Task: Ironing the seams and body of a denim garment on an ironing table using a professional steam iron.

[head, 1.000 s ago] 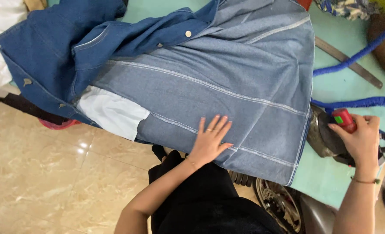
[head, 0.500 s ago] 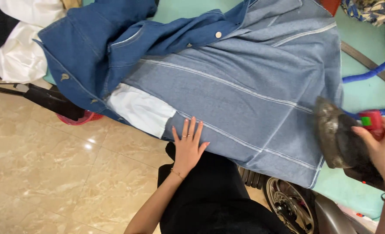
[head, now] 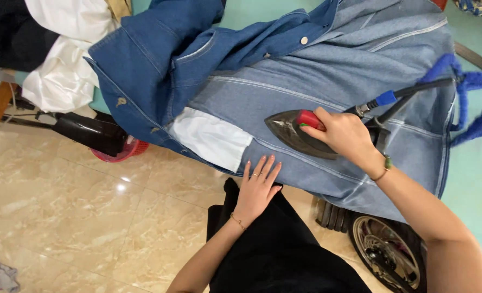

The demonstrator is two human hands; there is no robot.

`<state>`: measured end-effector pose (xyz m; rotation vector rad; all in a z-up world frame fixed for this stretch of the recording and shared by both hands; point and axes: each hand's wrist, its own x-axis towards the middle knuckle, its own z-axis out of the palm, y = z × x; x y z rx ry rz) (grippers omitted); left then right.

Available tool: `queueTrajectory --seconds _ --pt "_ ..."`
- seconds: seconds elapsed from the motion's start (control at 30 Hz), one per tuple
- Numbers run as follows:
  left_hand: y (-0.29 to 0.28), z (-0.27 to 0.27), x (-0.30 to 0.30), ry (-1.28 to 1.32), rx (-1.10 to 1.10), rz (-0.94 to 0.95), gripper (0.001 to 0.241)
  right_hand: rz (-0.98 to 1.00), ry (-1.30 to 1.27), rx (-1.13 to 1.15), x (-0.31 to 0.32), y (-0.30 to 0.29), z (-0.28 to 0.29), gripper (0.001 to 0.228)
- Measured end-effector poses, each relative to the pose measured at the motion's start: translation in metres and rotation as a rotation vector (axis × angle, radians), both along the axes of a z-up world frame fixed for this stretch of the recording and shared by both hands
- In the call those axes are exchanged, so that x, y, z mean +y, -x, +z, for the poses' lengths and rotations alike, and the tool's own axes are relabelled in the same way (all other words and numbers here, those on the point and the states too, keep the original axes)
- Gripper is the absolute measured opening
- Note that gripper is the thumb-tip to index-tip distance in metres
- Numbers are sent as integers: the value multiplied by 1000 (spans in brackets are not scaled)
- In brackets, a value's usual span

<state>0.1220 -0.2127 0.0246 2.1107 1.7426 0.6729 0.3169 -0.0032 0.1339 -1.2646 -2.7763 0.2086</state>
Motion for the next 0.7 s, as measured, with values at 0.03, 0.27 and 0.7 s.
queueTrajectory --seconds 0.03,0.27,0.7 --pt "3 1 -2 -3 -26 -19 64 35 -42 -23 2 9 -6 46" --pt "50 -6 12 14 -342 -33 36 55 -159 72 17 67 -3 47" --pt "218 17 131 65 934 411 43 174 -222 144 28 146 -8 51"
